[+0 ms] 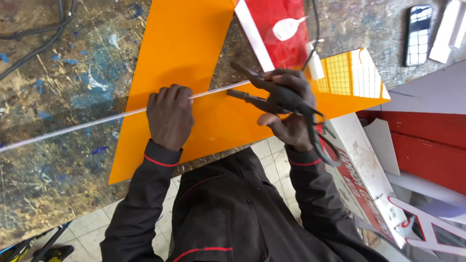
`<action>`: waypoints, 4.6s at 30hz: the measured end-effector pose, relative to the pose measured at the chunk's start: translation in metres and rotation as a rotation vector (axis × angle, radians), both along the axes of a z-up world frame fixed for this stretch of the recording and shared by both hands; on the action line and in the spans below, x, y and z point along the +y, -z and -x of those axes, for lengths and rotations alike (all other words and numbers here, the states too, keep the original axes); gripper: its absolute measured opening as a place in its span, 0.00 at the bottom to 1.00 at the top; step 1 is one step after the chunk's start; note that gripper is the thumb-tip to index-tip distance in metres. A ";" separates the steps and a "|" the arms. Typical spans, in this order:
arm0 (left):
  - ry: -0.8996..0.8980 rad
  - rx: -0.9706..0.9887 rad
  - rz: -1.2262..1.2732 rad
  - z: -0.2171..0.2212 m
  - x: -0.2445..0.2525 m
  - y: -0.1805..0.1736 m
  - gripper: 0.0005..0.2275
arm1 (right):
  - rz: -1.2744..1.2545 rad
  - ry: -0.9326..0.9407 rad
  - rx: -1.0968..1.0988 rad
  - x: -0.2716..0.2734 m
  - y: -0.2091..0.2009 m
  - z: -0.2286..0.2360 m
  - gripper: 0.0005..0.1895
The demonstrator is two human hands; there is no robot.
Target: The person uses a hot glue gun to attach a white plastic strip to the edge of a large orange and red acrylic sheet. They apply liquid adhesive from a bottle to reinforce the bond and press the strip into place. The person then uses the hot glue gun again to secure the strip along the edge of the sheet.
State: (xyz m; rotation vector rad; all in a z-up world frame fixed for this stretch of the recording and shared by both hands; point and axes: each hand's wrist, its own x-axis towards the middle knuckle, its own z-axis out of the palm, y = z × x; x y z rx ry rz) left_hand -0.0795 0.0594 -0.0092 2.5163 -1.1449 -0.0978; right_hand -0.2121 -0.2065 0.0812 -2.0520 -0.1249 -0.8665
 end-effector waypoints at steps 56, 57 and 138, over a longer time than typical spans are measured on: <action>0.099 -0.008 -0.114 -0.027 -0.021 -0.008 0.12 | 0.140 -0.086 0.534 0.059 -0.029 -0.037 0.32; 0.102 -0.008 -0.121 -0.027 -0.020 -0.008 0.12 | 0.129 -0.093 0.528 0.060 -0.030 -0.038 0.32; 0.090 0.097 0.028 -0.019 -0.035 0.004 0.09 | 0.143 -0.166 0.533 0.060 -0.030 -0.054 0.28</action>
